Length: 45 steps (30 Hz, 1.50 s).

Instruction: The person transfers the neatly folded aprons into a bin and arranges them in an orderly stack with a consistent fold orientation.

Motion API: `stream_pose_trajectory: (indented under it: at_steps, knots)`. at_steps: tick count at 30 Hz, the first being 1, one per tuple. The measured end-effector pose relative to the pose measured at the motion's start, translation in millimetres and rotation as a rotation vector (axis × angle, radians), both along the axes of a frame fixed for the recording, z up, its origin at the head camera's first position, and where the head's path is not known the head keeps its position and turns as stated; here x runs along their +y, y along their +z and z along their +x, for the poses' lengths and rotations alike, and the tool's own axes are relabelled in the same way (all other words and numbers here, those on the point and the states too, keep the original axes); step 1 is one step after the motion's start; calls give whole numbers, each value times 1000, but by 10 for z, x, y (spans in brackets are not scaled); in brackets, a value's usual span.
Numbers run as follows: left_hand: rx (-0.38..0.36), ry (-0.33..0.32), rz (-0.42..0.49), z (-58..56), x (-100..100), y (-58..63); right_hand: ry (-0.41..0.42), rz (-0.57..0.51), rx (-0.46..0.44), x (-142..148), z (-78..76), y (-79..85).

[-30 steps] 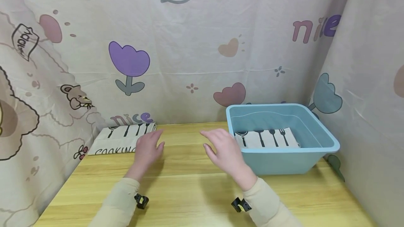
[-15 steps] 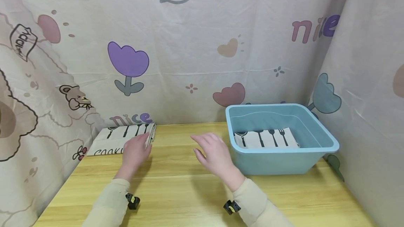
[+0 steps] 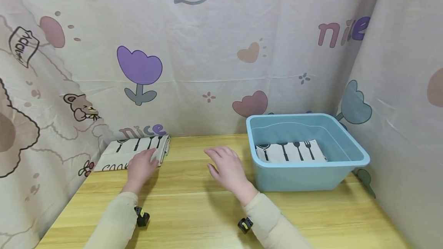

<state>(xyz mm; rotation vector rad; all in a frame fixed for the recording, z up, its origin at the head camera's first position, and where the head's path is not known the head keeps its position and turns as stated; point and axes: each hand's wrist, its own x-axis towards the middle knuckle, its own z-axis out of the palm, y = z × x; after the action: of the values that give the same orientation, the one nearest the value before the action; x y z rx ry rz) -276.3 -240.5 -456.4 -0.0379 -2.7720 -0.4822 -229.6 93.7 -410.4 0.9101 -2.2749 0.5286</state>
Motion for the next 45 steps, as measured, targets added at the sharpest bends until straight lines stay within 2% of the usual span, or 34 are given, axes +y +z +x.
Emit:
stream_pose_trajectory:
  at_steps: [6,9,13,18,25,33,41,45]
  knots:
    - [-54,4,-1,-30,-84,-34,-11,-3,-15,-54,-55,-49]
    - [-82,0,-32,-44,-139,-68,-13,-6,-30,-79,-79,-60]
    - [-146,-3,-69,-64,-203,-99,-16,-7,-64,-109,-101,-68]
    - [-228,-8,-59,-93,-216,-111,-24,-12,-101,-134,-125,-82]
    - [-242,-12,-86,-83,-176,-124,-34,-48,-155,-184,-189,-97]
    - [-251,-22,-130,-52,-32,-91,-40,-102,-231,-237,-265,-132]
    - [-257,-63,-171,19,206,-23,-42,-145,-330,-253,-311,-172]
    - [-262,-66,-191,47,349,-31,-57,-162,-354,-246,-316,-193]
